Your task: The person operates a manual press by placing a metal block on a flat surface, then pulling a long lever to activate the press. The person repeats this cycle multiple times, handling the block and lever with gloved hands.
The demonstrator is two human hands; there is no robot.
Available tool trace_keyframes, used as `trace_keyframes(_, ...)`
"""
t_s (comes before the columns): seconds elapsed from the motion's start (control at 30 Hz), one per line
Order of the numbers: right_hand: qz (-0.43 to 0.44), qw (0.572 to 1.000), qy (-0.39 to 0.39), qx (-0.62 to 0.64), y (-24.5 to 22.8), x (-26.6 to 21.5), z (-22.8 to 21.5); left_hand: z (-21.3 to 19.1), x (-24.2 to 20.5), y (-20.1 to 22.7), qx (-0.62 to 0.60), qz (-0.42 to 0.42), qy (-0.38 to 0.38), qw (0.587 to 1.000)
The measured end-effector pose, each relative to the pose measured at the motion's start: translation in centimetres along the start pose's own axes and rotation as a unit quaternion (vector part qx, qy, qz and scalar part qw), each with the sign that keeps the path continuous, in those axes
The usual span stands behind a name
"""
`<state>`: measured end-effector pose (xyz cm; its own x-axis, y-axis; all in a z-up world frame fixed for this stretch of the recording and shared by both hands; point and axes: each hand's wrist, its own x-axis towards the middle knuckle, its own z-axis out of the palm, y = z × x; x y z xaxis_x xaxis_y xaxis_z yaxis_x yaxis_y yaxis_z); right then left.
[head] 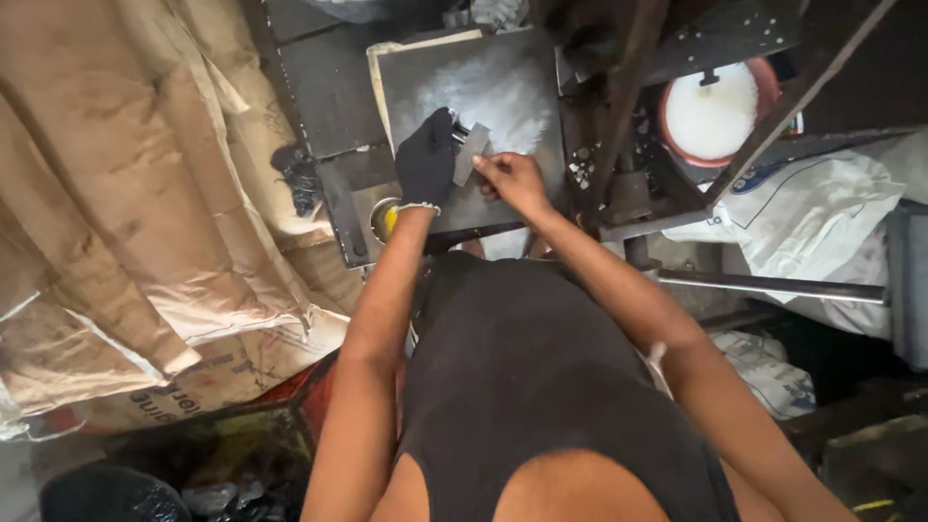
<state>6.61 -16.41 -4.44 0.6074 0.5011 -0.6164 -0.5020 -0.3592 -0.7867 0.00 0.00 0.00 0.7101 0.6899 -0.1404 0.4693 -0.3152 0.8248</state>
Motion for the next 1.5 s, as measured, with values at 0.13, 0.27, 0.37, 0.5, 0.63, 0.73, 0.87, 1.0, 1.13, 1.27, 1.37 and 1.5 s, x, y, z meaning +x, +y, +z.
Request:
trace_keyframes(0.13, -0.009, 0.997, -0.033, 0.073, 0.3, -0.4, -0.1, 0.3, 0.1, -0.6, 0.048, 0.038, 0.01, 0.998)
trace_keyframes(0.27, -0.005, 0.995, -0.029, 0.098, 1.7, -0.3, -1.2, 0.7, 0.5, -0.7, 0.071, 0.034, 0.025, 0.997)
trace_keyframes(0.37, -0.021, 0.998, -0.008, 0.067, 3.7, -0.4, -1.4, 0.6, 0.1, -0.3, 0.045, 0.03, 0.034, 0.998)
trace_keyframes(0.5, -0.02, 0.999, 0.011, 0.032, 5.5, -0.1, -1.7, 0.6, -0.6, 0.4, -0.012, 0.001, 0.046, 0.999)
trace_keyframes(0.63, -0.035, 0.999, 0.009, 0.03, 5.9, -0.3, -2.7, 0.6, -0.5, -1.0, 0.0, 0.055, 0.04, 0.998)
trace_keyframes(0.73, -0.008, 0.999, 0.044, 0.028, 5.1, -1.7, -4.5, 1.5, -0.7, -3.7, -0.134, -0.006, 0.058, 0.989)
trace_keyframes(0.87, 0.033, 0.989, 0.048, 0.133, 2.1, -2.3, -6.0, 1.4, -2.4, -8.7, -0.198, -0.025, 0.085, 0.976)
trace_keyframes(1.0, 0.013, 0.986, 0.04, 0.161, -2.0, 1.7, -4.9, 1.0, -5.5, -10.4, -0.128, 0.068, 0.043, 0.988)
trace_keyframes(1.13, -0.018, 0.987, 0.003, 0.161, -6.3, 8.7, -1.9, 0.2, -6.5, -7.9, -0.149, 0.044, -0.038, 0.987)
trace_keyframes(1.27, -0.053, 0.995, 0.01, 0.088, -10.8, 16.3, 1.2, -1.1, -6.1, -5.0, -0.042, 0.056, -0.041, 0.997)
trace_keyframes(1.37, -0.079, 0.99, 0.014, 0.114, -14.6, 22.3, 2.7, -2.0, -6.0, -4.0, 0.001, 0.088, -0.041, 0.995)
trace_keyframes(1.5, -0.219, 0.972, 0.056, -0.058, -16.6, 25.8, 3.5, -2.1, -5.8, -3.5, 0.028, 0.073, -0.047, 0.996)
